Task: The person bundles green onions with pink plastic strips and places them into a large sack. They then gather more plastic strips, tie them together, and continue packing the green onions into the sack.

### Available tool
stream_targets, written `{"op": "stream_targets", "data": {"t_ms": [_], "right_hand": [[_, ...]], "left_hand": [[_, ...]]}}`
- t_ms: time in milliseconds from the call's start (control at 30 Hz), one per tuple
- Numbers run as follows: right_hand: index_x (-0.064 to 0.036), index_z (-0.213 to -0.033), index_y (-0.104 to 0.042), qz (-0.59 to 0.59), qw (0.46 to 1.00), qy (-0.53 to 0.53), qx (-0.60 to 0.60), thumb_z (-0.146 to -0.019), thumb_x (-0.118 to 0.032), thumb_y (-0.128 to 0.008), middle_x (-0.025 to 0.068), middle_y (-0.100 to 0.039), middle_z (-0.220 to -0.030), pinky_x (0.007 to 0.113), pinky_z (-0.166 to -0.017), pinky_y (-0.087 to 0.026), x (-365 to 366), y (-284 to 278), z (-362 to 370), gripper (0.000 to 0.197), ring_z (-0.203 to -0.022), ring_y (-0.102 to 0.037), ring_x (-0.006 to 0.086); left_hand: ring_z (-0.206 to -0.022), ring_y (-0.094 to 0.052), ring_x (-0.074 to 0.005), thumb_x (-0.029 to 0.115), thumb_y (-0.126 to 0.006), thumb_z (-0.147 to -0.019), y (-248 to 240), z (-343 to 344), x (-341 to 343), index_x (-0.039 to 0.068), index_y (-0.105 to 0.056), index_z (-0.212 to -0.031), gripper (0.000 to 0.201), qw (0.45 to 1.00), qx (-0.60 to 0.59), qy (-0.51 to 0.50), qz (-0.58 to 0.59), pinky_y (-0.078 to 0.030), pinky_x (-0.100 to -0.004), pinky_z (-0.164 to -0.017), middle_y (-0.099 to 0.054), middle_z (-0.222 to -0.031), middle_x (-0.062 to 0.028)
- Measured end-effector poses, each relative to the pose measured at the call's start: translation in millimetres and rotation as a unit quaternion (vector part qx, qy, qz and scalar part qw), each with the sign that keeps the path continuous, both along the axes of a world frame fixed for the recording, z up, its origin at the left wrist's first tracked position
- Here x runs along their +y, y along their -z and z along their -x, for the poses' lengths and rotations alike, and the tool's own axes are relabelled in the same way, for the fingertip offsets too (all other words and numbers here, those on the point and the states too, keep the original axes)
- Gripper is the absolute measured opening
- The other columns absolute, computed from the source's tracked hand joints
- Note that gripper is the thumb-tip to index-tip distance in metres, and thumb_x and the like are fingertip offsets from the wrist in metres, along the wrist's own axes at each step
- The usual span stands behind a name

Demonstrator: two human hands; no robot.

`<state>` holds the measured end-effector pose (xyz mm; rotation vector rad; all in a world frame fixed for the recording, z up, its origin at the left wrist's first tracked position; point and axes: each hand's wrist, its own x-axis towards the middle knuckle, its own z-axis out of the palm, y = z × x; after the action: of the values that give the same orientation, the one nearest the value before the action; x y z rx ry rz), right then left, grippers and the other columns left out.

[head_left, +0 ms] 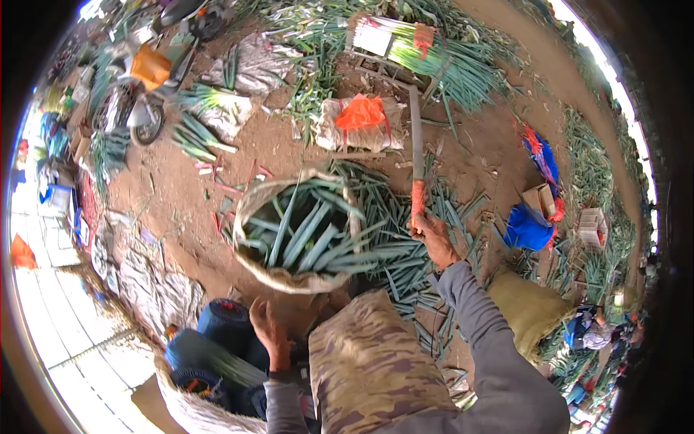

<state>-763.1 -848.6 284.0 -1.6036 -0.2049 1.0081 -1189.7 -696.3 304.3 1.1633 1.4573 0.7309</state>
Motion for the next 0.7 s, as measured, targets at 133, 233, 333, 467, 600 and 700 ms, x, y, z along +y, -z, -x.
{"op": "stream_targets", "data": {"t_ms": [133, 233, 333, 467, 600, 700], "right_hand": [[-0.0008, -0.107, -0.064, 0.009, 0.997, 0.007, 0.071, -0.1, -0.046, -0.065, 0.0078, -0.065, -0.099, 0.041, -0.095, -0.056, 40, 51, -52, 0.046, -0.096, -0.065, 0.0211], [-0.0015, -0.103, -0.065, 0.0, 0.993, 0.045, 0.112, -0.1, -0.041, -0.066, 0.0077, -0.065, -0.097, 0.038, -0.09, -0.057, 62, 89, -80, 0.04, -0.092, -0.065, 0.0204], [-0.002, -0.104, -0.065, 0.011, 0.991, 0.049, 0.12, -0.1, -0.04, -0.066, 0.007, -0.066, -0.096, 0.035, -0.086, -0.058, 79, 113, -100, 0.038, -0.088, -0.066, 0.0192], [-0.002, -0.106, -0.065, -0.001, 0.988, 0.049, 0.149, -0.098, -0.042, -0.069, 0.007, -0.066, -0.094, 0.032, -0.076, -0.057, 99, 132, -110, 0.041, -0.085, -0.065, 0.0169], [-0.0014, -0.106, -0.065, -0.018, 0.986, 0.021, 0.167, -0.097, -0.043, -0.07, 0.007, -0.066, -0.095, 0.029, -0.071, -0.054, 110, 156, -131, 0.043, -0.083, -0.065, 0.0162], [-0.0002, -0.103, -0.065, 0.007, 0.989, 0.022, 0.149, -0.099, -0.042, -0.067, 0.0064, -0.066, -0.094, 0.029, -0.07, -0.054, 136, 172, -142, 0.042, -0.081, -0.065, 0.0157]], "left_hand": [[-0.108, -0.056, -0.0189, 0.025, -0.061, -0.104, 33, 15, 30, 0.002, -0.049, -0.141, 0.045, 0.999, 0.038, 0.008, 0.013, -0.05, -0.0319, -0.093, -0.055, -0.125, -0.0129], [-0.118, -0.048, -0.0238, 0.028, -0.061, -0.104, 46, -1, 40, 0.0, -0.04, -0.151, 0.058, 0.994, 0.09, -0.055, -0.033, -0.043, -0.0349, -0.102, -0.046, -0.133, -0.0143], [-0.119, -0.048, -0.0246, 0.028, -0.061, -0.104, 46, -22, 51, -0.001, -0.038, -0.152, 0.061, 0.995, 0.085, -0.045, -0.03, -0.043, -0.0358, -0.102, -0.046, -0.134, -0.0153], [-0.116, -0.054, -0.021, 0.032, -0.059, -0.105, 46, -40, 61, -0.003, -0.033, -0.153, 0.065, 0.999, 0.037, -0.001, 0.015, -0.044, -0.0351, -0.1, -0.055, -0.132, -0.0143], [-0.103, -0.055, -0.0168, 0.026, -0.061, -0.104, 46, -58, 67, -0.002, -0.035, -0.152, 0.061, 0.999, 0.03, -0.024, 0.027, -0.047, -0.031, -0.088, -0.058, -0.122, -0.0114], [-0.103, -0.055, -0.0171, 0.027, -0.06, -0.104, 44, -64, 67, 0.0, -0.034, -0.153, 0.062, 0.997, 0.063, -0.041, 0.034, -0.046, -0.031, -0.089, -0.058, -0.122, -0.0113]]}}
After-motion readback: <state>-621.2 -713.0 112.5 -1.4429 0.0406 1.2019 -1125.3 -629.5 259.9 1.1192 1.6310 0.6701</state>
